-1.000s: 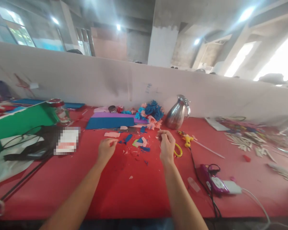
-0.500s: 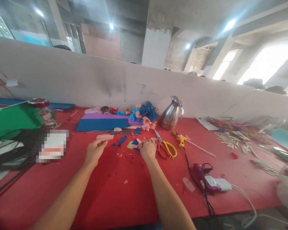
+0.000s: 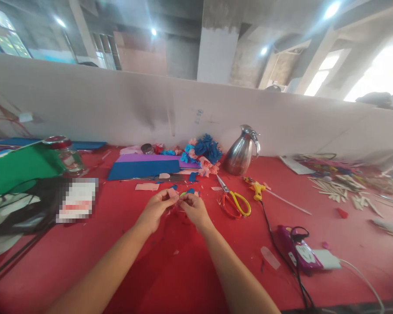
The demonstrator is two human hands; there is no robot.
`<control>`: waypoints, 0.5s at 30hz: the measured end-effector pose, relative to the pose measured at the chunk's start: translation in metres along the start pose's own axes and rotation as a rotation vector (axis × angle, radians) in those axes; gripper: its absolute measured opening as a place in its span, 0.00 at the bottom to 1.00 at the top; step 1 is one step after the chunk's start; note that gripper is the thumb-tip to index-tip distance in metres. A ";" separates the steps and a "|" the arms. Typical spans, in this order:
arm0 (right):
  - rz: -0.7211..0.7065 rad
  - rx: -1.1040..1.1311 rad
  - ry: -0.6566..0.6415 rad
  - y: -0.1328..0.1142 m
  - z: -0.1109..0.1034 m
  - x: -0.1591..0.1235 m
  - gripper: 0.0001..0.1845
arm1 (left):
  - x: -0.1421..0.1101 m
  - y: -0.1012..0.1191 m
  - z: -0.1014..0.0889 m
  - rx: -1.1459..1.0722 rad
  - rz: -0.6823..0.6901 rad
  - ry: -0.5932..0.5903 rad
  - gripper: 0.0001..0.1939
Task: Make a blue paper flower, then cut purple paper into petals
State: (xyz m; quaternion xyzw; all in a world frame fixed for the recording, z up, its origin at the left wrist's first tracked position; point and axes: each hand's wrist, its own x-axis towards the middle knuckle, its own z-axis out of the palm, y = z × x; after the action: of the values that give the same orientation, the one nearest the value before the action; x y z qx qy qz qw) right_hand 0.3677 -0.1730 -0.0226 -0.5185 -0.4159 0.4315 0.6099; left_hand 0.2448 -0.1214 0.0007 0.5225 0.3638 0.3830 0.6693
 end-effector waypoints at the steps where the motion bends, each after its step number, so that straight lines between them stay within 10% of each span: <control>1: -0.001 -0.005 0.015 -0.001 0.000 0.000 0.10 | 0.002 0.001 0.001 0.031 0.036 0.037 0.10; 15: -0.015 -0.103 0.067 -0.006 0.005 -0.003 0.12 | 0.011 -0.006 -0.016 -0.032 -0.081 0.031 0.17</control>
State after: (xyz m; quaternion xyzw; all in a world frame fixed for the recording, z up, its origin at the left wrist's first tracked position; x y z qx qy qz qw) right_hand 0.3625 -0.1749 -0.0166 -0.5606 -0.4205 0.3873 0.5991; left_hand 0.2366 -0.1061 -0.0095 0.4906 0.3888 0.3695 0.6868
